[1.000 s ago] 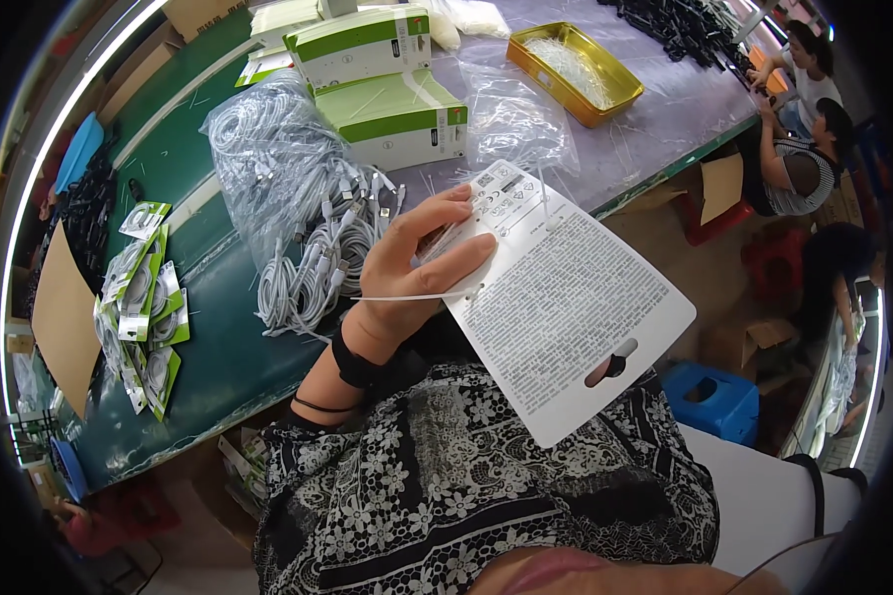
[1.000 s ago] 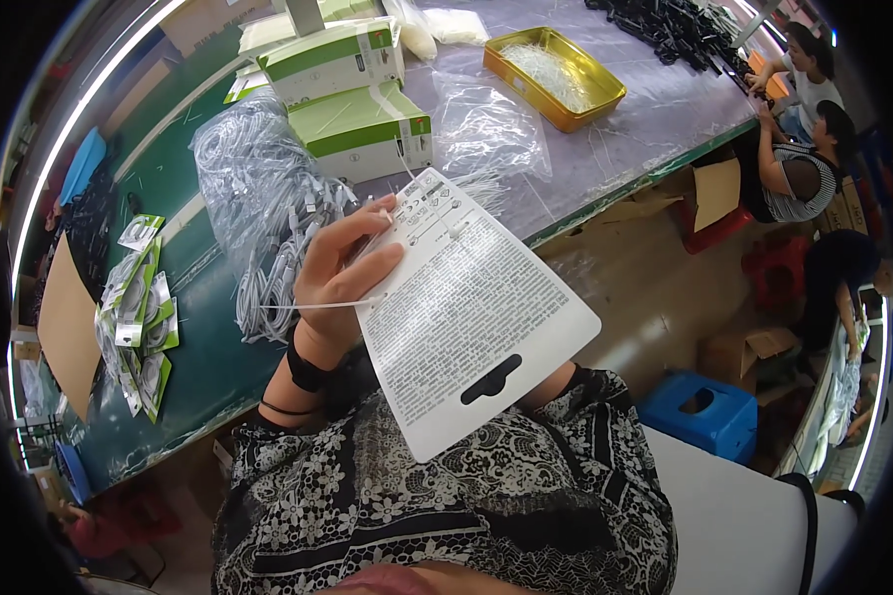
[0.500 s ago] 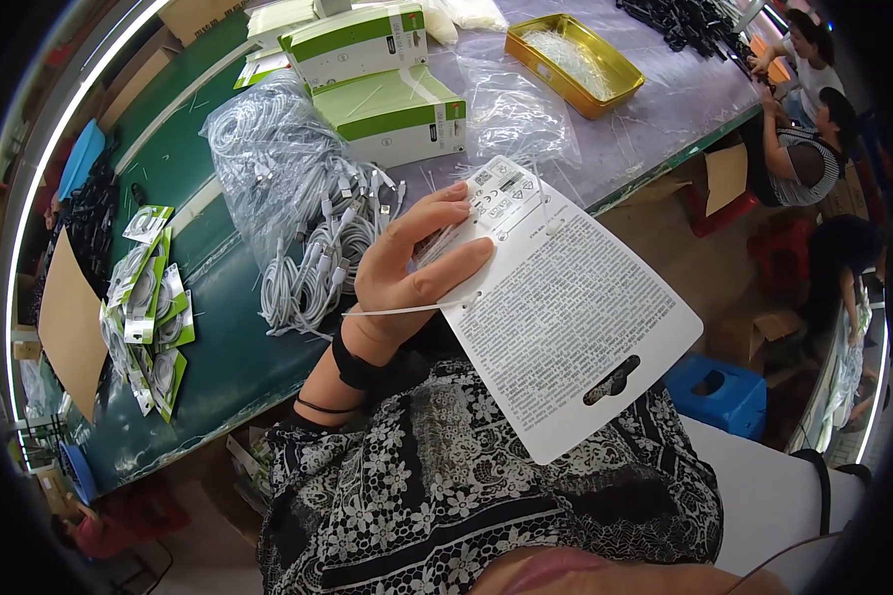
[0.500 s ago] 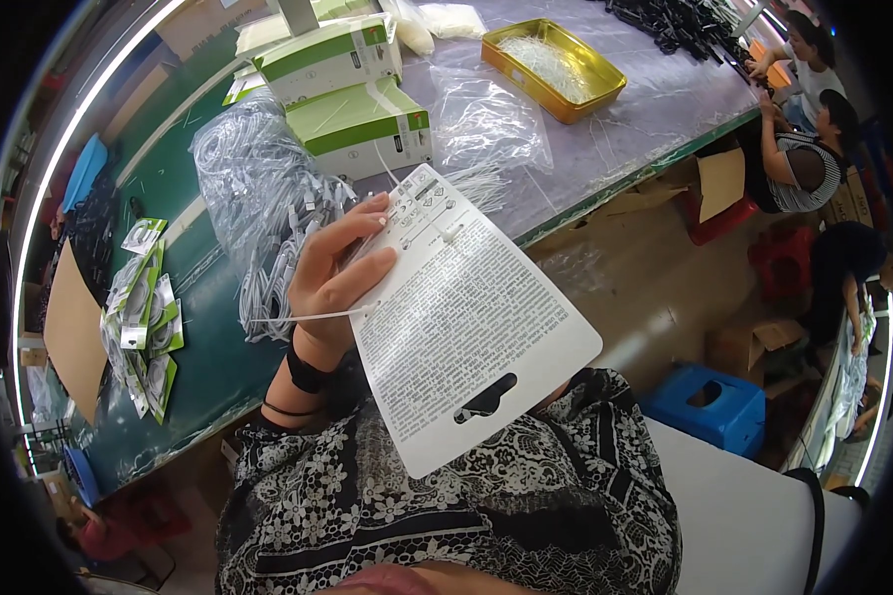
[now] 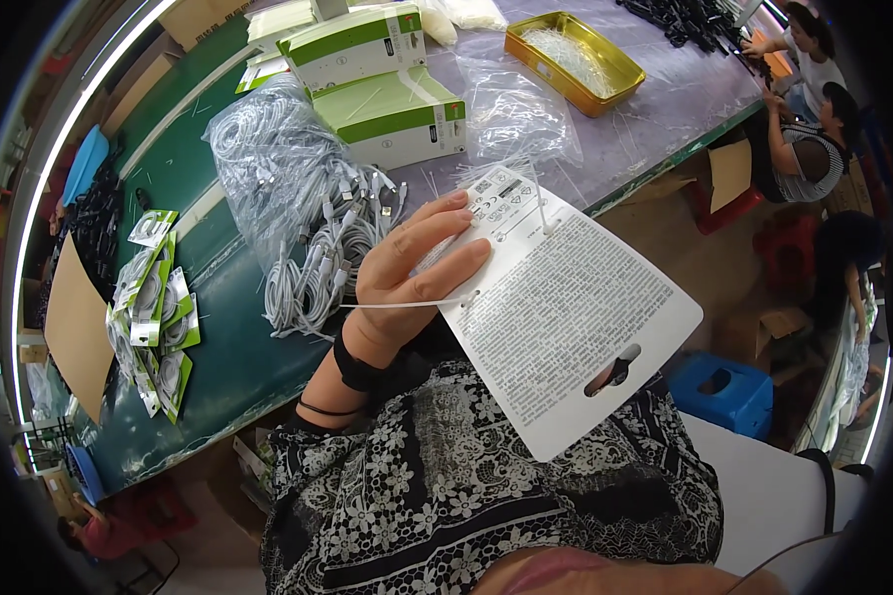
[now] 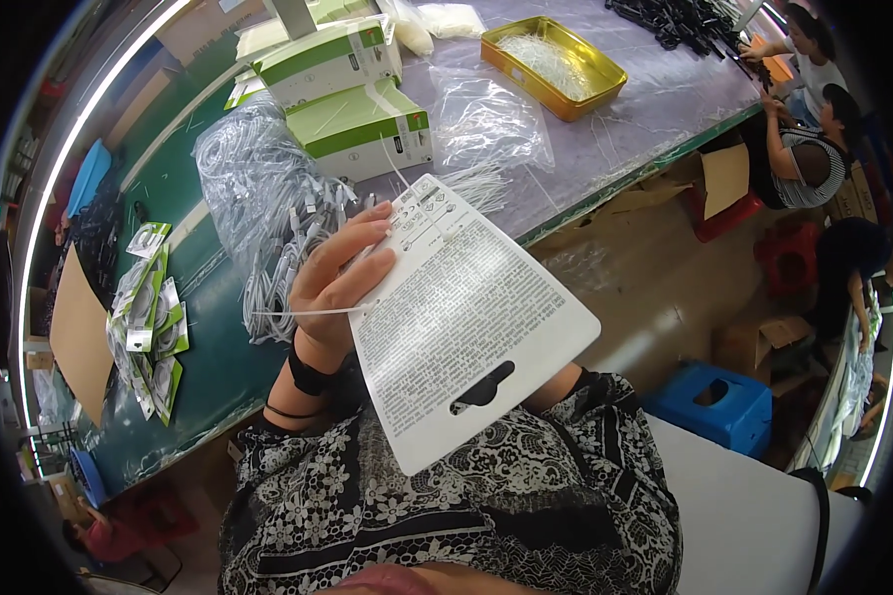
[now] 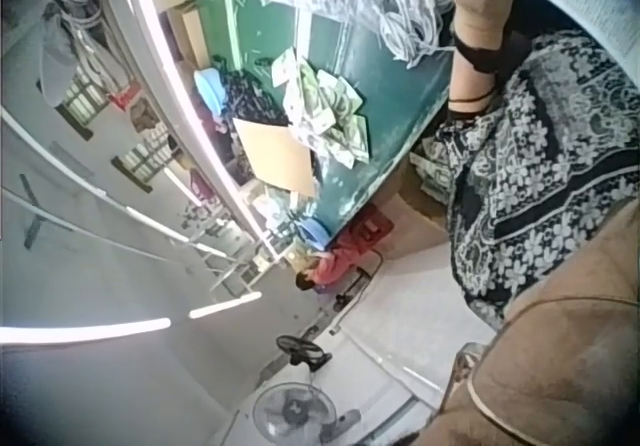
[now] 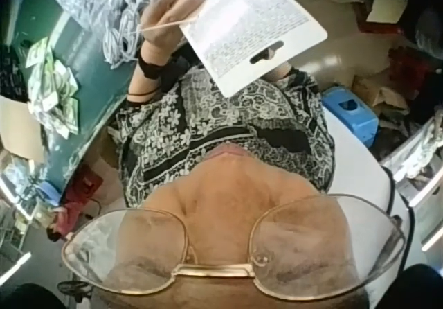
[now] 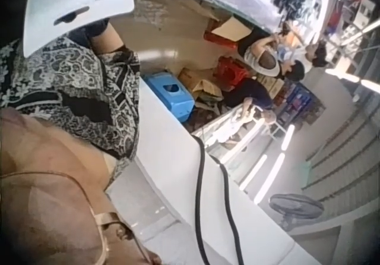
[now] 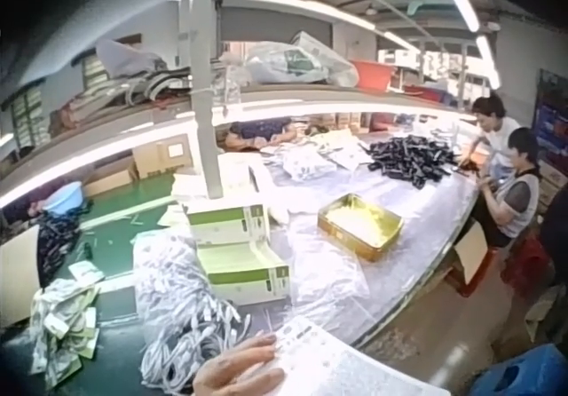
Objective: The person packages a cable by picking up a cable and a cardboard backing, threading a plastic tie through the backing and around the cable, and pulling the tie tight.
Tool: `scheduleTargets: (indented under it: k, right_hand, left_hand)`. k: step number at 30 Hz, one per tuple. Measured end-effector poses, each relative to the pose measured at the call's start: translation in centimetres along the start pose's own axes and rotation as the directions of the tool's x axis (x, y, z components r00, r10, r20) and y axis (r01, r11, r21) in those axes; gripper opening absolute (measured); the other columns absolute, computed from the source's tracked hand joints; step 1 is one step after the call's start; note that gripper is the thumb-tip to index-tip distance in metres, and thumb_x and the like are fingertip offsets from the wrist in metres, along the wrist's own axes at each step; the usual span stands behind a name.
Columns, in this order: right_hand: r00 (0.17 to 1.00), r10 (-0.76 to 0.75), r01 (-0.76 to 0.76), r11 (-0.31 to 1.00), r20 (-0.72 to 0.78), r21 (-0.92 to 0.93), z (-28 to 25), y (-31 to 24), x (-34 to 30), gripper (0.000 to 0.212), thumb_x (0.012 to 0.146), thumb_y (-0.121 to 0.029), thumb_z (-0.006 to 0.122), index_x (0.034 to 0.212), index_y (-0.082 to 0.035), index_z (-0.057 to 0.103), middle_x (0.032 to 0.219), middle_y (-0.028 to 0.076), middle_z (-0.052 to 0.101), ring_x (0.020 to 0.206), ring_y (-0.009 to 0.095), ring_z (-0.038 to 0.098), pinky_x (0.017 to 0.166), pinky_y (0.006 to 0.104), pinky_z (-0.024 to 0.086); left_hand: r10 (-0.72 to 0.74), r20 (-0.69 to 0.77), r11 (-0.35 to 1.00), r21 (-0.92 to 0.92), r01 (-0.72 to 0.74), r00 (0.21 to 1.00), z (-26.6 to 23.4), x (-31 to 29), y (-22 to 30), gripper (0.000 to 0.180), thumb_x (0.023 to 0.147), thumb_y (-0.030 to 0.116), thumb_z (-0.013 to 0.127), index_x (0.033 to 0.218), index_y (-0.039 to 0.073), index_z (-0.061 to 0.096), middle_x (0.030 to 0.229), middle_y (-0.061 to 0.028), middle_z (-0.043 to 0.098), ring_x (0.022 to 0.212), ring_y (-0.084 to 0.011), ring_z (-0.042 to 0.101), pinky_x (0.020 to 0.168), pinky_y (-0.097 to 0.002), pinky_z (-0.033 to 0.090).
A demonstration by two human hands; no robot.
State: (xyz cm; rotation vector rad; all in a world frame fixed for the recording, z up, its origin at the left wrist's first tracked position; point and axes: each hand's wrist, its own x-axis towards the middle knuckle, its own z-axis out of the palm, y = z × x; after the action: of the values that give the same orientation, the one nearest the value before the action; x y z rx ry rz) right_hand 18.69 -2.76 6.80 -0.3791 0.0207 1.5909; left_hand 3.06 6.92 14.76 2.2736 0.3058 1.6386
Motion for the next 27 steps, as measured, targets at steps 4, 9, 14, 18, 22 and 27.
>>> scheduleTargets:
  k: [4, 9, 14, 18, 22, 27]
  right_hand:
    - [0.999, -0.044, 0.044, 0.998, -0.009, 0.042, 1.7, -0.2, 1.4, 0.032, 0.098, -0.016, 0.047, 0.127, -0.002, 0.043, 0.104, 0.009, 0.062, 0.087, 0.017, 0.061, 0.083, 0.0298, 0.049]
    - [0.788, -0.312, 0.511, 0.813, 0.532, -0.28, 3.5, -1.9, 4.2, 0.033, 0.096, -0.015, 0.051, 0.126, -0.004, 0.043, 0.104, 0.011, 0.061, 0.088, 0.019, 0.06, 0.077, 0.0285, 0.05]
    - [0.666, -0.4, 0.743, 0.43, 0.63, -0.513, 6.6, -2.2, 3.3, 0.023, 0.088, -0.004, 0.062, 0.109, -0.003, 0.052, 0.088, 0.008, 0.061, 0.072, 0.016, 0.058, 0.067, 0.026, 0.047]
    - [0.492, -0.337, 0.788, -0.22, 0.803, -0.575, 8.0, -2.2, 3.8, 0.016, 0.083, 0.003, 0.064, 0.098, 0.0, 0.058, 0.081, 0.008, 0.061, 0.068, 0.014, 0.057, 0.061, 0.0248, 0.047]
    - [0.415, -0.276, 0.704, -0.505, 0.867, -0.499, 9.0, -1.7, 3.9, 0.013, 0.078, 0.008, 0.065, 0.089, 0.001, 0.063, 0.077, 0.008, 0.06, 0.06, 0.014, 0.054, 0.054, 0.0248, 0.045]
    - [0.453, -0.235, 0.658, -0.562, 0.86, -0.501, 9.7, -1.9, 3.7, 0.016, 0.074, 0.008, 0.067, 0.088, 0.001, 0.065, 0.075, 0.008, 0.059, 0.057, 0.015, 0.054, 0.051, 0.0249, 0.045]
  left_hand:
    - [-0.058, -0.003, 0.998, -0.001, 0.058, 0.998, -0.1, -0.2, -0.4, 0.034, 0.071, 0.0, 0.073, 0.104, 0.004, 0.065, 0.102, -0.0149, 0.062, 0.095, -0.032, 0.065, 0.087, -0.0377, 0.053]
    - [-0.446, -0.111, 0.869, -0.291, 0.401, 0.888, 0.5, -2.4, -0.4, 0.026, 0.082, -0.004, 0.064, 0.108, -0.001, 0.06, 0.104, -0.0113, 0.063, 0.097, -0.0233, 0.064, 0.082, -0.0332, 0.054]
    - [-0.709, -0.064, 0.551, -0.671, 0.495, 0.702, 1.8, -2.8, -0.8, 0.025, 0.089, -0.003, 0.058, 0.113, -0.003, 0.053, 0.108, -0.0088, 0.063, 0.098, -0.0172, 0.061, 0.082, -0.0305, 0.053]
    - [-0.797, -0.036, 0.407, -0.769, 0.492, 0.603, 2.0, -2.2, -0.5, 0.027, 0.088, -0.005, 0.058, 0.115, -0.004, 0.052, 0.109, -0.01, 0.063, 0.097, -0.016, 0.061, 0.082, -0.0286, 0.052]
    - [-0.776, -0.086, 0.483, -0.718, 0.501, 0.625, 1.9, -2.5, -0.7, 0.029, 0.088, -0.004, 0.059, 0.116, -0.003, 0.051, 0.107, -0.0093, 0.063, 0.094, -0.0139, 0.061, 0.081, -0.0261, 0.051]
    - [-0.712, -0.126, 0.608, -0.602, 0.517, 0.69, 1.8, -3.3, -0.9, 0.027, 0.087, -0.003, 0.061, 0.113, -0.003, 0.053, 0.105, -0.0077, 0.063, 0.094, -0.0116, 0.06, 0.078, -0.0241, 0.051]
